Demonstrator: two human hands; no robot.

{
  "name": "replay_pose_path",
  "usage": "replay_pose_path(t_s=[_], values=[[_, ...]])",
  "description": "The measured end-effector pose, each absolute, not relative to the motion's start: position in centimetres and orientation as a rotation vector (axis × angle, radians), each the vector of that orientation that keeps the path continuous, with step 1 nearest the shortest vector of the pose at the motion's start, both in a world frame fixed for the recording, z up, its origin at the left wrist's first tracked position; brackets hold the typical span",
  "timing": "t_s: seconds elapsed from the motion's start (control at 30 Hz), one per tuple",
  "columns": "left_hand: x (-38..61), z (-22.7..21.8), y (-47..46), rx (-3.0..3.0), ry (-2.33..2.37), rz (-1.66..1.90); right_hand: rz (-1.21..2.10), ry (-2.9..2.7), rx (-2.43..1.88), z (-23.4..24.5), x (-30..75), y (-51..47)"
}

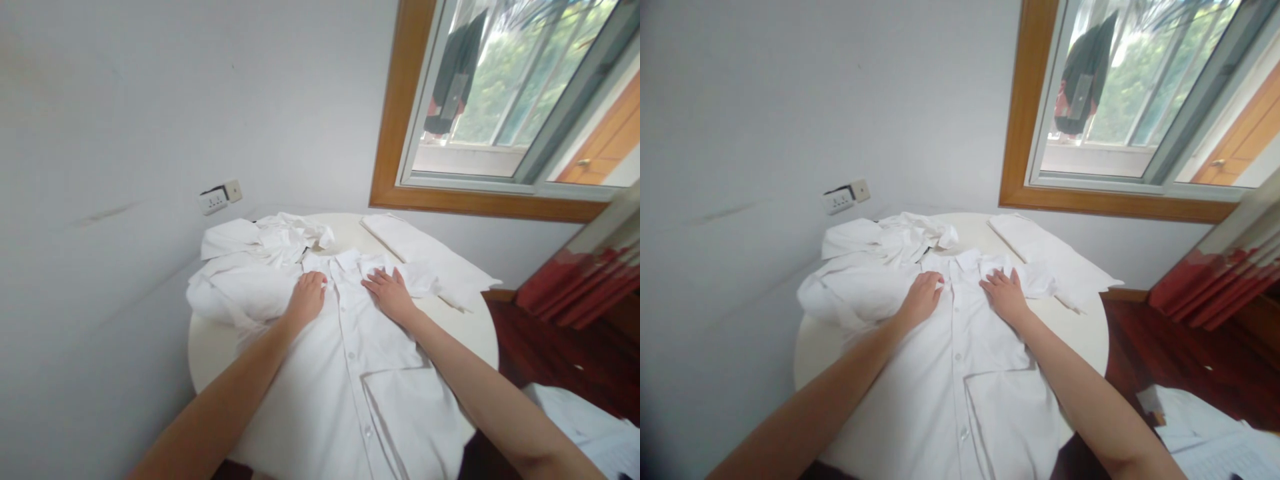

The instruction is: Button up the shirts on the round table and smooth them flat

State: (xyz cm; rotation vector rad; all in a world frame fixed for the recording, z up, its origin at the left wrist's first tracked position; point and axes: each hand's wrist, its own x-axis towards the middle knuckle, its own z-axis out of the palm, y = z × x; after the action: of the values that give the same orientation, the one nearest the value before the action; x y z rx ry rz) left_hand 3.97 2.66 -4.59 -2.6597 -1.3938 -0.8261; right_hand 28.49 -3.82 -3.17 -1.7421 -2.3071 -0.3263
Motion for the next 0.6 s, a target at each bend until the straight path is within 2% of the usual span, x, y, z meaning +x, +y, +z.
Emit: replay_pose_path(t_s=[0.23, 0.47, 0.6], values=[[4.1, -4.3, 2.7, -2.677, -1.433, -0.831, -0.291, -2.339, -1.783, -1.7, 27.6, -3.4], [3.8, -4.2, 2.6, -2.7, -1.379, -0.855, -0.063, -2.465, -1.286, -1.6, 24.3, -3.6], [3.6, -4.4, 2.8, -2.713, -1.366, -0.864, -0.019, -2.442, -1.251, -3.5, 24.1, -3.3]])
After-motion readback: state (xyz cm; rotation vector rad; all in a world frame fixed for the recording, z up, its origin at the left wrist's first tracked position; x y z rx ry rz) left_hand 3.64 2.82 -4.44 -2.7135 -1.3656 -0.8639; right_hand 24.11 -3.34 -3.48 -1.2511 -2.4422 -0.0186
